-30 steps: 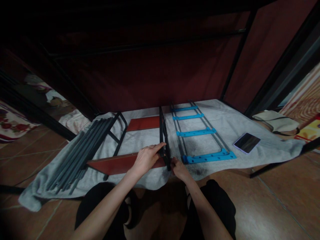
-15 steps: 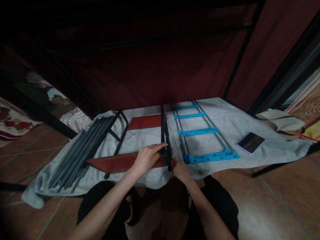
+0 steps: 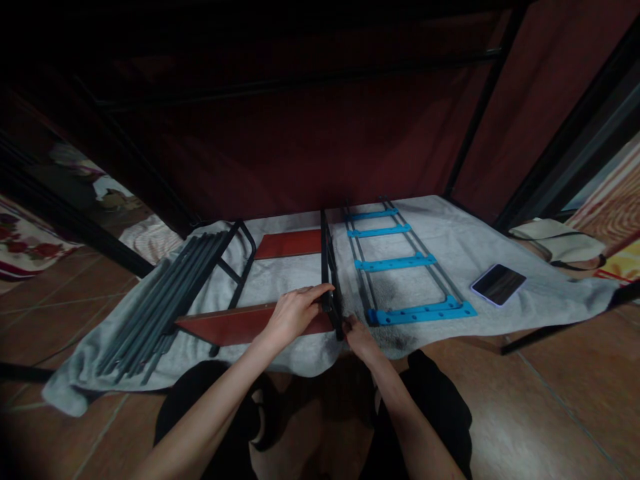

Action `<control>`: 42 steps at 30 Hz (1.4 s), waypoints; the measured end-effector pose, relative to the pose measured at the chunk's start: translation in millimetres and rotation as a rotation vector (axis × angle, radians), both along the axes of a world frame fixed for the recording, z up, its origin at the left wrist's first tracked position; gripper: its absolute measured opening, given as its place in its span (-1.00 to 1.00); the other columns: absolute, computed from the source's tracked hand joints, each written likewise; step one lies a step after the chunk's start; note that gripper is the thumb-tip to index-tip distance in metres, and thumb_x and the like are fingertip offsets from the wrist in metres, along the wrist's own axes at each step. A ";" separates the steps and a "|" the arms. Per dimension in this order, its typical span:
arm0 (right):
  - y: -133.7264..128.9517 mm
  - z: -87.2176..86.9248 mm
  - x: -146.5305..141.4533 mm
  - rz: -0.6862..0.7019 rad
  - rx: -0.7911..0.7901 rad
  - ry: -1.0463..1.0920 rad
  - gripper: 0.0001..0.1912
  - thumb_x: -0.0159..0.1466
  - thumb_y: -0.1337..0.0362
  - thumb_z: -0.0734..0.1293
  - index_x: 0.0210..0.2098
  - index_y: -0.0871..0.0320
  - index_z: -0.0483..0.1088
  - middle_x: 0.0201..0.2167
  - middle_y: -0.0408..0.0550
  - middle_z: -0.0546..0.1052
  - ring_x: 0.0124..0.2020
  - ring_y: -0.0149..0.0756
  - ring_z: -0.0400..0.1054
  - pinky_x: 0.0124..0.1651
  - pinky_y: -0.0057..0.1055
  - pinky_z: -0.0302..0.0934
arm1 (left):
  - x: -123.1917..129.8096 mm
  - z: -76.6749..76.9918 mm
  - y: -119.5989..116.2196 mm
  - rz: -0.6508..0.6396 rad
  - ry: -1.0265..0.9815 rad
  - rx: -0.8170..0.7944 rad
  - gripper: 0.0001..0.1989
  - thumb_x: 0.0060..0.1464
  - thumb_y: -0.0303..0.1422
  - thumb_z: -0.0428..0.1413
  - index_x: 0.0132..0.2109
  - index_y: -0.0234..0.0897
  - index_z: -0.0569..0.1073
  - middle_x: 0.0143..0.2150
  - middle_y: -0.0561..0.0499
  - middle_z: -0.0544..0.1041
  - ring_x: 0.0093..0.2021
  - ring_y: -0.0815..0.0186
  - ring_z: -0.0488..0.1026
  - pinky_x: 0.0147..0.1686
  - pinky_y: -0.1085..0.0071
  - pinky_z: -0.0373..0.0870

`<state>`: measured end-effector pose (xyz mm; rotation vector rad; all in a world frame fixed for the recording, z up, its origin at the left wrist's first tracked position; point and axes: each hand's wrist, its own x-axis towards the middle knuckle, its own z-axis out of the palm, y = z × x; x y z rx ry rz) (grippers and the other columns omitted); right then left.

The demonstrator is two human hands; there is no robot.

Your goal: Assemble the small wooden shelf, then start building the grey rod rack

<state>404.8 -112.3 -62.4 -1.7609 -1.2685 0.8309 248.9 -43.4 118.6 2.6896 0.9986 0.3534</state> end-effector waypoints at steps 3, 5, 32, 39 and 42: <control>-1.0 2.1 1.0 -0.001 -0.048 0.004 -0.84 0.29 0.24 0.13 -0.41 0.09 0.24 -0.59 -0.19 0.36 -0.52 -0.37 0.29 -0.44 -0.46 0.11 | 0.6 -0.6 0.5 -0.010 -0.013 -0.019 -0.47 0.11 -0.52 0.02 0.20 0.02 0.33 0.05 0.13 0.53 0.00 0.26 0.48 -0.03 0.40 0.35; -2.1 5.0 1.6 0.003 -0.075 0.003 -0.86 0.28 0.26 0.13 -0.38 0.10 0.25 -0.54 -0.16 0.40 -0.47 -0.36 0.32 -0.40 -0.46 0.13 | 0.6 -1.2 0.5 -0.013 -0.021 -0.025 -0.47 0.11 -0.51 0.03 0.19 0.02 0.33 0.06 0.13 0.52 0.01 0.25 0.48 -0.03 0.40 0.34; -5.5 11.5 -22.1 -0.202 -0.109 0.614 -0.85 0.15 0.18 0.28 -0.34 0.10 0.28 -0.56 -0.18 0.39 -0.60 -0.32 0.35 -0.49 -0.31 0.35 | -9.0 -7.8 5.5 -0.093 -0.069 -0.014 -0.45 0.11 -0.52 0.03 0.23 -0.03 0.29 -0.01 0.04 0.54 -0.05 0.24 0.48 -0.06 0.35 0.36; -5.6 14.9 -25.7 -0.242 -0.091 0.649 -0.83 0.10 0.17 0.30 -0.39 0.10 0.26 -0.56 -0.19 0.39 -0.61 -0.35 0.33 -0.53 -0.34 0.34 | -34.7 -0.6 -2.4 -0.097 -0.258 0.136 -0.45 0.14 -0.41 0.11 0.26 -0.11 0.22 0.12 -0.07 0.41 0.14 0.19 0.31 0.17 0.18 0.16; -6.5 17.4 -27.3 -0.244 -0.090 0.666 -0.80 0.06 0.14 0.32 -0.41 0.09 0.25 -0.56 -0.21 0.38 -0.60 -0.35 0.34 -0.52 -0.34 0.34 | -71.0 -9.0 -6.7 0.090 -0.379 0.250 -0.55 0.17 -0.32 0.09 0.20 -0.12 0.29 0.19 -0.11 0.33 0.20 0.15 0.25 0.19 0.13 0.13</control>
